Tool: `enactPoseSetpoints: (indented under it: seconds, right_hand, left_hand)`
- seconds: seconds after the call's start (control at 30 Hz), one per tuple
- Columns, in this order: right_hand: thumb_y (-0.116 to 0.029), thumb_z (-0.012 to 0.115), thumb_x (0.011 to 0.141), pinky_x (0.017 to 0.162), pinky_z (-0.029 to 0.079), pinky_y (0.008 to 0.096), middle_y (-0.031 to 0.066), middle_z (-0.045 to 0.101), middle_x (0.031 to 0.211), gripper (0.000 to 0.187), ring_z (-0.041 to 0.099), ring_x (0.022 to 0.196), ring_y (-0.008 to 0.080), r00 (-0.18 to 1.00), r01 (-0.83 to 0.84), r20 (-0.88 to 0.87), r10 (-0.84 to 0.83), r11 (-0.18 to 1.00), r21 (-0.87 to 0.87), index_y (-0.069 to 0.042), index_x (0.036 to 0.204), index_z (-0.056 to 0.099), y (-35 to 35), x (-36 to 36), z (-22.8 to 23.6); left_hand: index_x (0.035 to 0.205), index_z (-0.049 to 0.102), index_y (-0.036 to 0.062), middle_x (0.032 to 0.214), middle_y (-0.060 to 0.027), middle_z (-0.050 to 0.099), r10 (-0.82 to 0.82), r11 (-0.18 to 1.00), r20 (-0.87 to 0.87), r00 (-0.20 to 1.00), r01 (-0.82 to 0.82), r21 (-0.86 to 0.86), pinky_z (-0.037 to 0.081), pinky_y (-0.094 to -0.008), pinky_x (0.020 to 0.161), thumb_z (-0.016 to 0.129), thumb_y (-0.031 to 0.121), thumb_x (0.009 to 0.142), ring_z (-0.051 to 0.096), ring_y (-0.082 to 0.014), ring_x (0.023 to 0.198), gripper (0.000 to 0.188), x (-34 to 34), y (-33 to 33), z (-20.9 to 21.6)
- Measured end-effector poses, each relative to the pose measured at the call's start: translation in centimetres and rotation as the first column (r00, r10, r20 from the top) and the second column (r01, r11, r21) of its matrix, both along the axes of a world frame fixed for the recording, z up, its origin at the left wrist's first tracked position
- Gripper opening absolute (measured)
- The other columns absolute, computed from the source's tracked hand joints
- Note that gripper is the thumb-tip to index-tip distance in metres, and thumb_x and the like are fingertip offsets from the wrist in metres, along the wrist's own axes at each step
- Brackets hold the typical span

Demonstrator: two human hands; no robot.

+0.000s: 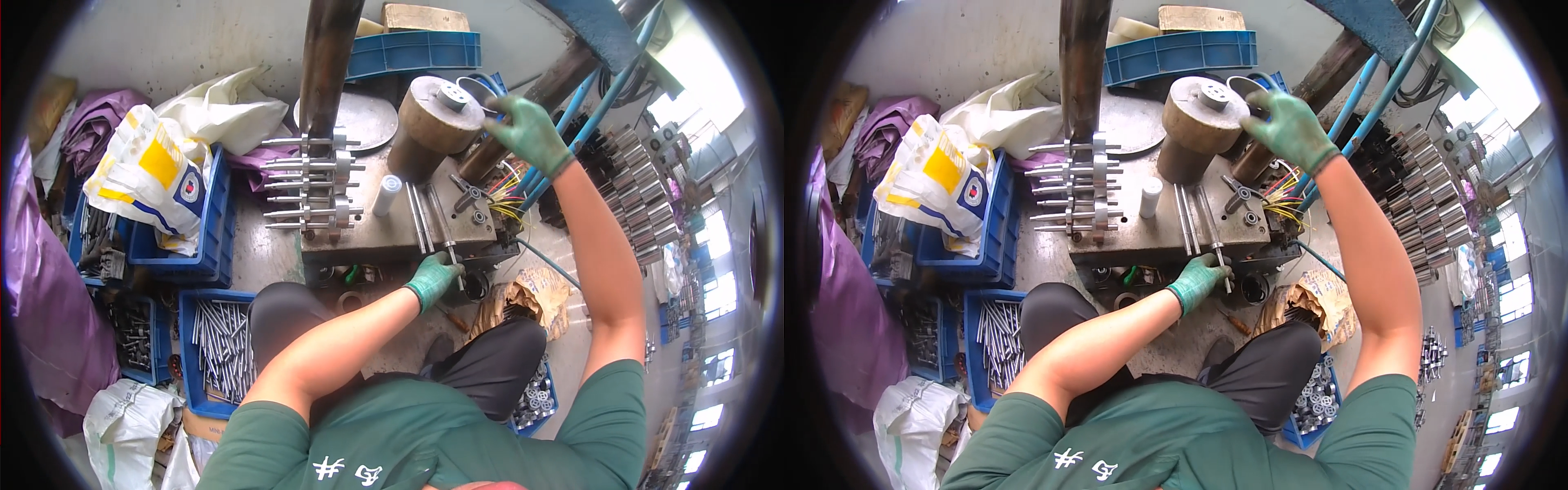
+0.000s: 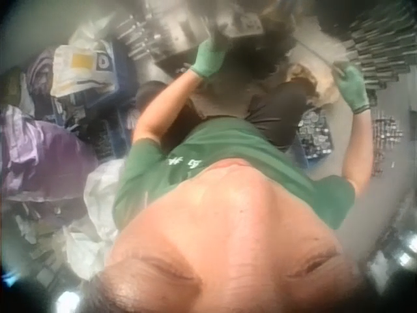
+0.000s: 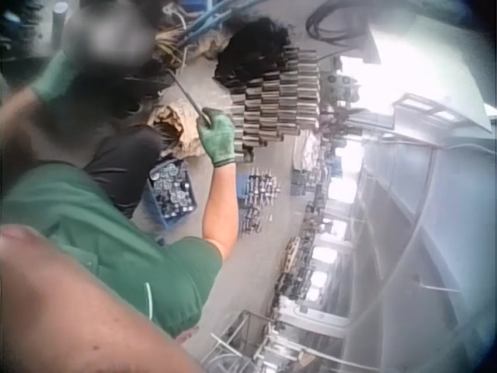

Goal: The person picks up metal components and uses a press machine to assemble them, inserting pins into the parts and using the press lever.

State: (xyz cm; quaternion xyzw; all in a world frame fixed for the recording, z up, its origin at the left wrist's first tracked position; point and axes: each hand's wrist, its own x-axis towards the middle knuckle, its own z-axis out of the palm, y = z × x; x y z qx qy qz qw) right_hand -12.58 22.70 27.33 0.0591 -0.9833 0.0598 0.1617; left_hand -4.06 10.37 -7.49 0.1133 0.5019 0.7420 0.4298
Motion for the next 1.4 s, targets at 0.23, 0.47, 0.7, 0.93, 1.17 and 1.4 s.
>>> enactPoseSetpoints:
  seconds: [0.23, 0.47, 0.7, 0.93, 1.17, 1.4]
  right_hand:
    - [-0.027, 0.069, 0.092, 0.114, 0.043, 0.0486, 0.0160, 0.072, 0.107, 0.035, 0.068, 0.111, 0.0348, 0.967, -0.097, 0.255, 0.012, 0.942, 0.323, -0.002, 0.115, 0.072, 6.9, 15.4, 0.7]
    - [-0.018, 0.072, 0.082, 0.094, 0.053, 0.0468, 0.0174, 0.074, 0.104, 0.028, 0.068, 0.101, 0.0377, 0.938, 0.142, 0.285, -0.195, 0.970, 0.196, -0.004, 0.105, 0.076, 11.4, 32.4, 0.7]
    - [-0.008, 0.074, 0.080, 0.091, 0.054, 0.0473, 0.0173, 0.074, 0.100, 0.023, 0.069, 0.097, 0.0379, 0.945, 0.325, -0.006, -0.326, 0.945, -0.030, -0.002, 0.103, 0.076, 12.0, 37.5, -3.4]
    - [-0.007, 0.076, 0.089, 0.092, 0.059, 0.0425, 0.0155, 0.074, 0.111, 0.027, 0.072, 0.104, 0.0347, 0.819, 0.319, -0.508, -0.267, 0.948, 0.016, -0.004, 0.116, 0.069, 15.0, 30.4, -2.0]
    - [-0.058, 0.068, 0.099, 0.105, 0.056, 0.0436, 0.0216, 0.059, 0.147, 0.073, 0.066, 0.127, 0.0388, 0.747, 0.473, -0.517, -0.419, 0.881, -0.030, -0.002, 0.144, 0.059, 17.4, 22.1, 2.0]
    - [-0.044, 0.061, 0.099, 0.103, 0.054, 0.0449, 0.0180, 0.069, 0.130, 0.052, 0.068, 0.118, 0.0368, 0.757, 0.599, -0.278, -0.592, 0.798, -0.066, -0.003, 0.131, 0.068, 19.6, 20.4, 2.4]
  left_hand:
    - [0.121, 0.063, -0.0053, 0.103, -0.0156, 0.072, -0.037, 0.999, -0.013, 0.999, 0.037, -0.011, 0.061, -0.0367, 0.081, 0.068, 0.002, 0.099, 0.074, -0.0252, 0.088, 0.024, 0.3, -2.4, 3.5]
    - [0.128, 0.067, -0.0010, 0.112, -0.0087, 0.074, -0.041, 0.975, -0.570, 0.820, -0.092, -0.202, 0.054, -0.0312, 0.094, 0.071, 0.004, 0.099, 0.067, -0.0147, 0.101, 0.030, 2.3, -5.5, 7.7]
    - [0.157, 0.044, 0.0012, 0.107, -0.0064, 0.070, 0.157, 0.969, -0.891, 0.425, -0.241, 0.055, 0.056, -0.0319, 0.094, 0.066, -0.001, 0.102, 0.068, -0.0156, 0.098, 0.059, 0.2, -8.0, 12.6]
    - [0.156, 0.031, -0.0002, 0.105, -0.0120, 0.065, 0.462, 0.880, -0.695, 0.552, -0.188, 0.436, 0.063, -0.0388, 0.091, 0.064, 0.012, 0.107, 0.072, -0.0220, 0.095, 0.060, -8.2, -6.8, 22.1]
    - [0.138, 0.047, 0.0015, 0.103, -0.0120, 0.067, 0.639, 0.758, -0.649, 0.414, -0.483, 0.439, 0.065, -0.0334, 0.080, 0.060, 0.001, 0.106, 0.072, -0.0198, 0.090, 0.035, -19.4, -4.1, 29.5]
    - [0.127, 0.050, 0.0035, 0.096, -0.0095, 0.063, 0.534, 0.799, -0.717, 0.447, -0.544, 0.256, 0.065, -0.0342, 0.070, 0.061, -0.003, 0.103, 0.071, -0.0203, 0.082, 0.028, -22.4, -1.8, 31.4]
